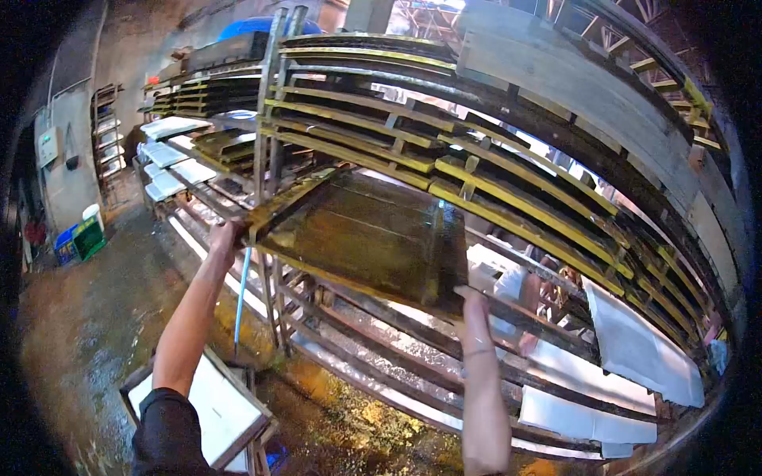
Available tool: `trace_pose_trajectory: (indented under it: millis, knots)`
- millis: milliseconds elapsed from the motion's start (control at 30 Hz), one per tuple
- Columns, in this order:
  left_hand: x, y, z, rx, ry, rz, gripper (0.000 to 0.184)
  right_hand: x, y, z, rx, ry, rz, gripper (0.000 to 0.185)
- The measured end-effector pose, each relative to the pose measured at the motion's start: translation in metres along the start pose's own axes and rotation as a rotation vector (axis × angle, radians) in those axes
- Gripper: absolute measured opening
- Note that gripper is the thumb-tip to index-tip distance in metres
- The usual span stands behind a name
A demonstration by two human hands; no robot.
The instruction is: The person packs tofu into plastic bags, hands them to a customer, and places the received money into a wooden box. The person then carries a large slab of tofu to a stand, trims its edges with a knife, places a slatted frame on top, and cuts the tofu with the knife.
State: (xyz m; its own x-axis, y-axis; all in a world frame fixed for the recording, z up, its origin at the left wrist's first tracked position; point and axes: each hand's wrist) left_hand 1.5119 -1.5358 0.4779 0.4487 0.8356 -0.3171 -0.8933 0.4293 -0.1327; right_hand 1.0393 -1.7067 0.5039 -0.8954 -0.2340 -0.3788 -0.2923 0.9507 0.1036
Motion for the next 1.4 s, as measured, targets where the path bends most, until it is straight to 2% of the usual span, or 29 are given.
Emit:
trace_pose_trajectory:
  millis: [33,67,100,167,200,233,300,333,367,433,500,567,633,667,700,733,767,800,867,933,1033,1133,1200,1267,1333,1367,1400]
  knots:
    - [-0.022,-0.019,-0.004,0.003,-0.007,0.059,0.018,0.000,-0.043,0.013,0.054,0.065,0.041,0.026]
    - [-0.036,-0.040,-0.018,-0.054,0.005,-0.020,0.024,-0.003,-0.079,0.028,0.263,0.371,0.253,0.028]
    - [-0.053,-0.066,-0.033,-0.079,-0.102,-0.030,0.041,-0.013,-0.105,0.039,0.467,0.680,0.464,0.030]
    - [-0.089,-0.084,-0.051,-0.341,-0.165,-0.004,0.060,-0.050,-0.114,0.031,0.685,0.723,0.518,0.033]
    - [-0.101,-0.107,-0.065,-0.308,-0.345,-0.075,0.080,-0.066,-0.115,0.026,0.693,0.726,0.542,0.026]
    - [-0.127,-0.100,-0.066,-0.245,-0.472,0.018,0.097,-0.062,-0.159,0.038,0.962,0.730,0.567,0.020]
    - [-0.150,-0.106,-0.091,-0.350,-0.693,-0.095,0.106,-0.067,-0.203,0.049,1.101,0.750,0.569,0.017]
    - [-0.160,-0.128,-0.116,-0.401,-0.587,-0.095,0.109,-0.071,-0.208,0.047,1.080,0.854,0.547,0.015]
    - [-0.168,-0.119,-0.106,-0.270,-0.525,-0.125,0.107,-0.075,-0.209,0.041,1.049,0.958,0.532,0.014]
    - [-0.175,-0.157,-0.140,-0.399,-0.458,-0.028,0.096,-0.080,-0.160,0.014,0.692,0.966,0.214,0.020]
    - [-0.172,-0.149,-0.138,-0.498,-0.446,0.020,0.092,-0.032,-0.118,0.029,0.941,0.943,0.156,0.027]
    - [-0.176,-0.123,-0.140,-0.637,-0.447,0.015,0.089,0.053,-0.022,0.035,0.844,1.023,-0.068,0.035]
    - [-0.186,-0.077,-0.144,-0.773,-0.437,-0.039,0.085,0.174,0.068,0.072,0.341,0.708,-0.225,0.037]
    - [-0.194,-0.042,-0.147,-0.828,-0.429,-0.074,0.083,0.265,0.110,0.121,0.355,0.710,-0.088,0.039]
    - [-0.205,-0.005,-0.157,-0.870,-0.427,-0.120,0.081,0.347,0.177,0.187,0.131,0.133,0.098,0.040]
    - [-0.215,0.037,-0.168,-0.890,-0.428,-0.179,0.079,0.412,0.245,0.230,0.060,0.272,0.384,0.039]
    - [-0.221,0.084,-0.180,-0.906,-0.429,-0.232,0.078,0.455,0.320,0.267,-0.125,0.737,0.666,0.038]
    - [-0.232,0.130,-0.199,-0.900,-0.438,-0.303,0.076,0.488,0.395,0.307,-0.382,1.027,0.862,0.037]
    - [-0.250,0.224,-0.244,-0.831,-0.481,-0.483,0.072,0.527,0.531,0.372,-0.771,1.077,1.041,0.035]
    - [-0.267,0.320,-0.296,-0.706,-0.562,-0.680,0.068,0.542,0.641,0.409,-1.068,0.926,1.140,0.034]
    - [-0.284,0.457,-0.380,-0.453,-0.740,-1.009,0.063,0.536,0.751,0.431,-1.355,0.625,1.185,0.032]
    - [-0.288,0.556,-0.444,-0.179,-0.931,-1.237,0.058,0.534,0.794,0.450,-1.421,0.466,1.127,0.031]
    - [-0.292,0.593,-0.473,-0.045,-1.023,-1.305,0.054,0.559,0.799,0.463,-1.383,0.494,1.046,0.031]
    - [-0.309,0.621,-0.496,0.041,-1.085,-1.326,0.051,0.614,0.792,0.476,-1.280,0.676,0.902,0.031]
    - [-0.331,0.640,-0.523,0.106,-1.122,-1.320,0.047,0.714,0.793,0.502,-1.055,1.095,0.757,0.032]
    - [-0.345,0.650,-0.536,0.125,-1.131,-1.314,0.046,0.742,0.730,0.411,-0.777,0.979,1.343,0.040]
    - [-0.362,0.665,-0.547,0.142,-1.130,-1.311,0.044,0.786,0.693,0.337,-0.564,1.110,1.306,0.048]
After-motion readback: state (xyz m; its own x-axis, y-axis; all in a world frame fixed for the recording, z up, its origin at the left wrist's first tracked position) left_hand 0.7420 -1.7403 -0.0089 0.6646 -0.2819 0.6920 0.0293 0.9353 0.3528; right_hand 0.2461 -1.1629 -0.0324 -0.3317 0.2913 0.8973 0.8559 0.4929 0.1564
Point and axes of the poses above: each hand's wrist, its own y-axis away from the middle knuckle, its own x-axis out of the back of the hand, z = x × y
